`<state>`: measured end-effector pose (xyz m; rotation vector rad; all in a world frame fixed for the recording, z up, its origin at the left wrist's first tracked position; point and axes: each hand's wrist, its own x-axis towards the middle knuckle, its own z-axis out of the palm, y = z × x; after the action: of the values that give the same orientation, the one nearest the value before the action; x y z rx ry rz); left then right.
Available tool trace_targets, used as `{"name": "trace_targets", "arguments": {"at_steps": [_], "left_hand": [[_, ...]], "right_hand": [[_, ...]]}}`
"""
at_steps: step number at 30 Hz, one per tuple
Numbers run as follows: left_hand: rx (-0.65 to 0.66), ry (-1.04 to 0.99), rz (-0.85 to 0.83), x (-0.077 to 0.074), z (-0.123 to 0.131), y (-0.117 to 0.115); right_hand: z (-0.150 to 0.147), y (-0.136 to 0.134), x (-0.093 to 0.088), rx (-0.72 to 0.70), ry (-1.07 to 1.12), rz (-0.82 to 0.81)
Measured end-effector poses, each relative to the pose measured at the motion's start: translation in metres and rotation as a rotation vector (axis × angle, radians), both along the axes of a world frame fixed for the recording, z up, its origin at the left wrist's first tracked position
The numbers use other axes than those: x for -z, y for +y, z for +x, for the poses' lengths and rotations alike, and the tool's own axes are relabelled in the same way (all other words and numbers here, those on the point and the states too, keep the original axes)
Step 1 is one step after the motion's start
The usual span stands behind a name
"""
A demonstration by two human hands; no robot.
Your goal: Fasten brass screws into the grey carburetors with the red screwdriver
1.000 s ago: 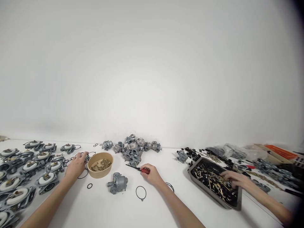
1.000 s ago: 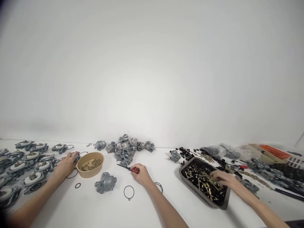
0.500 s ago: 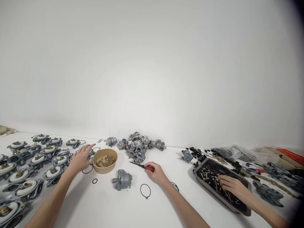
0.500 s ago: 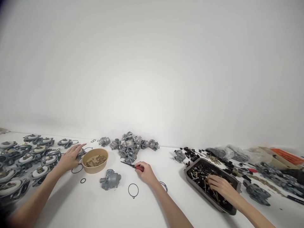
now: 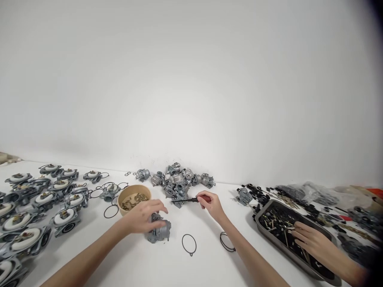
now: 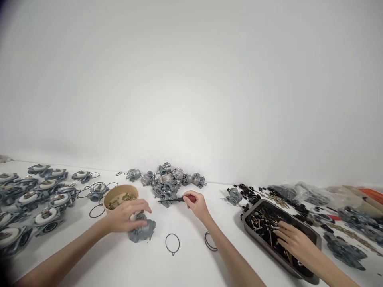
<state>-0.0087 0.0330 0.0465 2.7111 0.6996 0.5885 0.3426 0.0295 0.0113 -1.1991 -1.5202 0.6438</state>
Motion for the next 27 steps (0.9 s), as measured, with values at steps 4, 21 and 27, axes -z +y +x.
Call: {"name": "trace_targets", "arguments": {"at_steps": [4,21,27], "left_hand": [[0.036,0.032,-0.043,0.015,-0.006,-0.006],[-0.097,0.080,-0.245,0.033,0.004,-0.011],[-0.087,0.061,-0.232,0.033,0.005,-0.012]], "right_hand": [[-0.001,-0.016,0.012,0.123,-0.008,0.069],[-0.010,-0.043,-0.005,-0.083,-0.023,0.106],[-0.019,-0.046,-0.007,-0.192,0.089,0.039]]}}
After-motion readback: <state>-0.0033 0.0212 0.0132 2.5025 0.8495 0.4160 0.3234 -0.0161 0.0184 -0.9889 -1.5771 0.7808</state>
